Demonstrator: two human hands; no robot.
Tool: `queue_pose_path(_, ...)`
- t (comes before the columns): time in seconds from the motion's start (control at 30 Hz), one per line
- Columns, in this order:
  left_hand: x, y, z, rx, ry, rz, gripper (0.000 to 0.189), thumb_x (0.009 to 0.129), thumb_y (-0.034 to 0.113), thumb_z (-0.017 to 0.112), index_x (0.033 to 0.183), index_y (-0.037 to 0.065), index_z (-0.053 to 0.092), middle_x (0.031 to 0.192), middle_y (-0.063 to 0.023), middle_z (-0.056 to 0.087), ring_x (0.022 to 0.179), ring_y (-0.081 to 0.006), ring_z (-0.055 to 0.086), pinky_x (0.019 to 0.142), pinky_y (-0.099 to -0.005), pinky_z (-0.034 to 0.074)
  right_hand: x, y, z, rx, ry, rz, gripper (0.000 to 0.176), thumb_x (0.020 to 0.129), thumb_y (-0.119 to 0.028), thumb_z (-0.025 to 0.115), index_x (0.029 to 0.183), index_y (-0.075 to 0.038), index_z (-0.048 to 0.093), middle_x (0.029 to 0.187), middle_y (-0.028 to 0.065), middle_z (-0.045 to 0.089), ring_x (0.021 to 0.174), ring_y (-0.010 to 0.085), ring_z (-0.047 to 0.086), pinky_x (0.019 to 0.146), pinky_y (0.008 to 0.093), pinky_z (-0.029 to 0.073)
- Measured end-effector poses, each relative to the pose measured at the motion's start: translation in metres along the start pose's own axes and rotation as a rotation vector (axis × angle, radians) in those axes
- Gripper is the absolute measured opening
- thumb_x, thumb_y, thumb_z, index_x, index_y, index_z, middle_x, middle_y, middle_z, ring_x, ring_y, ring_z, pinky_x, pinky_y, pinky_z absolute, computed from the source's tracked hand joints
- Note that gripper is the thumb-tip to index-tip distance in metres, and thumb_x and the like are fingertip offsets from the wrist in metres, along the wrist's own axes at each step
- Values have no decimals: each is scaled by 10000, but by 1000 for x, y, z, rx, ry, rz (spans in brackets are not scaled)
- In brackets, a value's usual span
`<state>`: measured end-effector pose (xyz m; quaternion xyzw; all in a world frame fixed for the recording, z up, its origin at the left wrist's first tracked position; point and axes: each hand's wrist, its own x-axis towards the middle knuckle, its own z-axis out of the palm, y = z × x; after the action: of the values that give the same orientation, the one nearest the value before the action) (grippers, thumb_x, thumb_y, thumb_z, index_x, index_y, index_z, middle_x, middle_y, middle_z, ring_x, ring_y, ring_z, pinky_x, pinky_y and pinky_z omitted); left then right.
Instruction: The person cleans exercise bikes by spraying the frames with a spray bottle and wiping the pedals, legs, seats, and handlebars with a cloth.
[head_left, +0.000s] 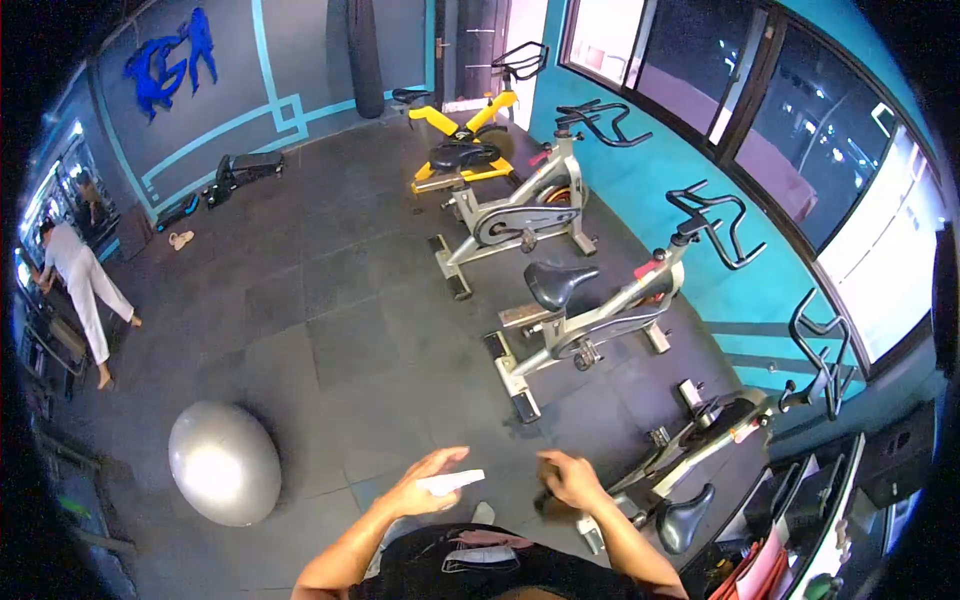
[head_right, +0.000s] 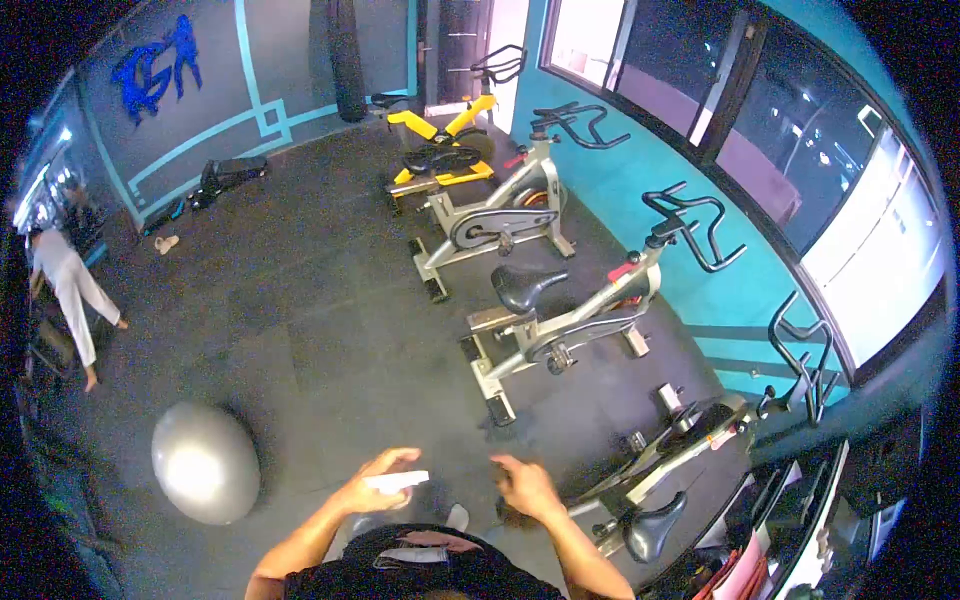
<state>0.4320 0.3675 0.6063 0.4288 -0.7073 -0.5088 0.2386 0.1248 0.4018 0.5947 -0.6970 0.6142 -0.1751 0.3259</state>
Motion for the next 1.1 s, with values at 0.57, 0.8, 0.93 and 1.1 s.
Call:
queue_pose_path(0.57,83,-95,-289,541,25,295,354,635,180,695,949,46,603,1081,-119,629,1103,-326,536,863,-433,470,291,-224,89,-324,-183,-308,312,823,-343,640,986,-78,664,832,175,668,817,369,642,722,472,499)
queue_pose_path(0.8,139,-118,-375,565,55,272,330,644,139,686,944,45,585,922,-136,610,890,-344,576,737,-438,477,367,-256,106,-162,-161,-145,409,820,-407,635,1092,-101,634,869,191,664,864,391,625,758,479,485)
queue_pose_path(0.93,180,-151,-422,558,173,329,294,655,69,673,938,56,596,932,-117,619,891,-342,583,743,-425,487,426,-248,118,-24,-129,-55,414,822,-435,629,1028,-76,643,828,206,652,838,400,618,737,483,474)
queue_pose_path(1.1,252,-199,-504,458,23,340,418,690,71,670,1103,51,602,1160,-110,609,1040,-321,572,859,-403,480,544,-247,134,209,25,-143,325,866,-370,590,1028,-90,625,793,211,632,814,423,598,733,485,462)
